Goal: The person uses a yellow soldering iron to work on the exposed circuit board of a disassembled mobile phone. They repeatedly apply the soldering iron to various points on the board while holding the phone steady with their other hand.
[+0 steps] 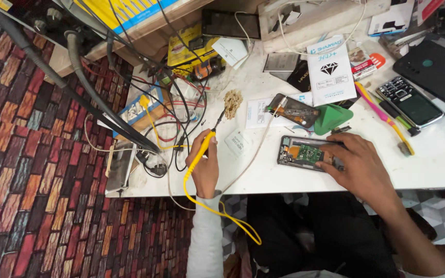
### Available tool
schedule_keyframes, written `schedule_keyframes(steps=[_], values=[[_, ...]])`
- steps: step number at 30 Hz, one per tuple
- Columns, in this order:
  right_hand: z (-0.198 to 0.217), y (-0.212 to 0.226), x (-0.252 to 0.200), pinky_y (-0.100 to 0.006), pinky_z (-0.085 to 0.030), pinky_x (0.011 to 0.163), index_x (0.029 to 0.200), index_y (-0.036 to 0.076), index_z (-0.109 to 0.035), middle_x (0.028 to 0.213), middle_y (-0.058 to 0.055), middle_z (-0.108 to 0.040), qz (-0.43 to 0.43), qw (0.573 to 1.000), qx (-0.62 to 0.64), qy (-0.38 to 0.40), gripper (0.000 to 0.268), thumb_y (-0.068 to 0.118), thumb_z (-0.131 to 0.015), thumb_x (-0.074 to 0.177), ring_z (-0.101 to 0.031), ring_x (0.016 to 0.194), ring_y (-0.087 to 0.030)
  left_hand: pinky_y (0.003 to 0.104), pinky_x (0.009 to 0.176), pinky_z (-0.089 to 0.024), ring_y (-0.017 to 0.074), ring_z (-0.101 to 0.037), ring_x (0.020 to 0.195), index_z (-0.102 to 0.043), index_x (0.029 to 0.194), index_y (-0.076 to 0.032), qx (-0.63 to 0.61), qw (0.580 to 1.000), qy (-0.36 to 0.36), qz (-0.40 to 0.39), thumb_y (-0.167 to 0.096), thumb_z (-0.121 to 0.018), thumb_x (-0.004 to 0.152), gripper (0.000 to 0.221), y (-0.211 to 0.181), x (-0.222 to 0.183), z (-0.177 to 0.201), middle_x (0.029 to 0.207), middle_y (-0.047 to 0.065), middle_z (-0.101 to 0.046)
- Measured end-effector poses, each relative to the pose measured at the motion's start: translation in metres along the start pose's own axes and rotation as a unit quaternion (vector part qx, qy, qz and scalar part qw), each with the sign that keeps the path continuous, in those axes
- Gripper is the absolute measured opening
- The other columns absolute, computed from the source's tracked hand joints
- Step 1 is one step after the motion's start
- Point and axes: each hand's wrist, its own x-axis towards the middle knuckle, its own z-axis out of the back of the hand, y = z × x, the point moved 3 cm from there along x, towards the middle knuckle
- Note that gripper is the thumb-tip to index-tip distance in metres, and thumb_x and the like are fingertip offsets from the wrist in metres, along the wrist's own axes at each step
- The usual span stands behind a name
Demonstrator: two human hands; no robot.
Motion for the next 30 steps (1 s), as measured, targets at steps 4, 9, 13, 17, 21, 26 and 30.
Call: schedule_keyframes(steps=[4,9,13,17,21,26,30], values=[[0.000,-0.003,0.000,-0.044,-0.043,0.103,0.109,0.010,-0.075,0.124,-0.009,-0.066,0.003,1.000,0.010,-0.004,0.038,0.030,-0.079,0.078,-0.058,0.121,-0.029,0.023,0.064,-0.049,0.0086,-0.063,0.078,-0.070,0.121,0.000,0.022,0.999,0.017,0.040,-0.013,-0.068,0.099,0.026,0.014,0.011,-0.007,0.095,0.006,-0.076],[0.003,-0.003,0.001,-0.045,-0.042,0.103,0.110,0.010,-0.074,0.123,-0.009,-0.065,0.008,1.000,0.009,0.001,0.039,0.030,-0.080,0.077,-0.058,0.120,-0.030,0.024,0.061,-0.046,0.0086,-0.059,0.074,-0.071,0.120,0.000,0.034,0.999,0.019,0.031,-0.013,-0.069,0.099,0.025,0.022,0.021,-0.014,0.094,0.005,-0.075],[0.005,-0.002,0.001,-0.045,-0.042,0.103,0.109,0.009,-0.074,0.123,-0.010,-0.065,0.008,1.000,0.018,-0.003,0.039,0.029,-0.080,0.077,-0.058,0.120,-0.031,0.025,0.059,-0.044,0.0097,-0.059,0.074,-0.071,0.119,0.001,0.048,0.998,0.019,0.038,-0.012,-0.068,0.098,0.024,0.028,0.023,-0.015,0.097,0.005,-0.075],[0.006,-0.002,0.002,-0.045,-0.042,0.103,0.109,0.009,-0.073,0.123,-0.010,-0.065,0.013,1.000,0.026,-0.005,0.038,0.029,-0.080,0.077,-0.058,0.120,-0.032,0.025,0.069,-0.051,0.0100,-0.065,0.082,-0.069,0.119,0.002,0.025,0.999,0.022,0.013,-0.010,-0.066,0.099,0.023,0.033,0.022,-0.017,0.104,0.007,-0.075],[0.007,-0.003,0.001,-0.045,-0.042,0.103,0.109,0.009,-0.073,0.123,-0.010,-0.065,0.014,0.999,0.032,-0.007,0.038,0.028,-0.080,0.077,-0.058,0.120,-0.032,0.026,0.076,-0.054,0.0118,-0.066,0.085,-0.069,0.119,0.004,-0.003,1.000,0.016,0.022,-0.009,-0.067,0.099,0.024,0.038,0.022,-0.021,0.103,0.009,-0.075],[0.005,-0.006,0.001,-0.045,-0.042,0.104,0.110,0.009,-0.073,0.124,-0.009,-0.065,0.017,0.999,0.029,-0.008,0.039,0.028,-0.080,0.077,-0.057,0.121,-0.032,0.027,0.076,-0.054,0.0124,-0.066,0.085,-0.069,0.119,0.005,-0.018,0.999,0.024,0.033,-0.008,-0.066,0.099,0.023,0.044,0.021,-0.025,0.101,0.009,-0.075],[0.004,-0.008,0.000,-0.045,-0.041,0.105,0.111,0.009,-0.073,0.125,-0.010,-0.064,0.019,0.999,0.026,-0.006,0.039,0.028,-0.079,0.077,-0.057,0.122,-0.032,0.026,0.077,-0.055,0.0119,-0.068,0.086,-0.067,0.120,0.004,-0.053,0.996,0.036,0.054,-0.008,-0.066,0.099,0.024,0.046,0.021,-0.027,0.102,0.009,-0.074]])
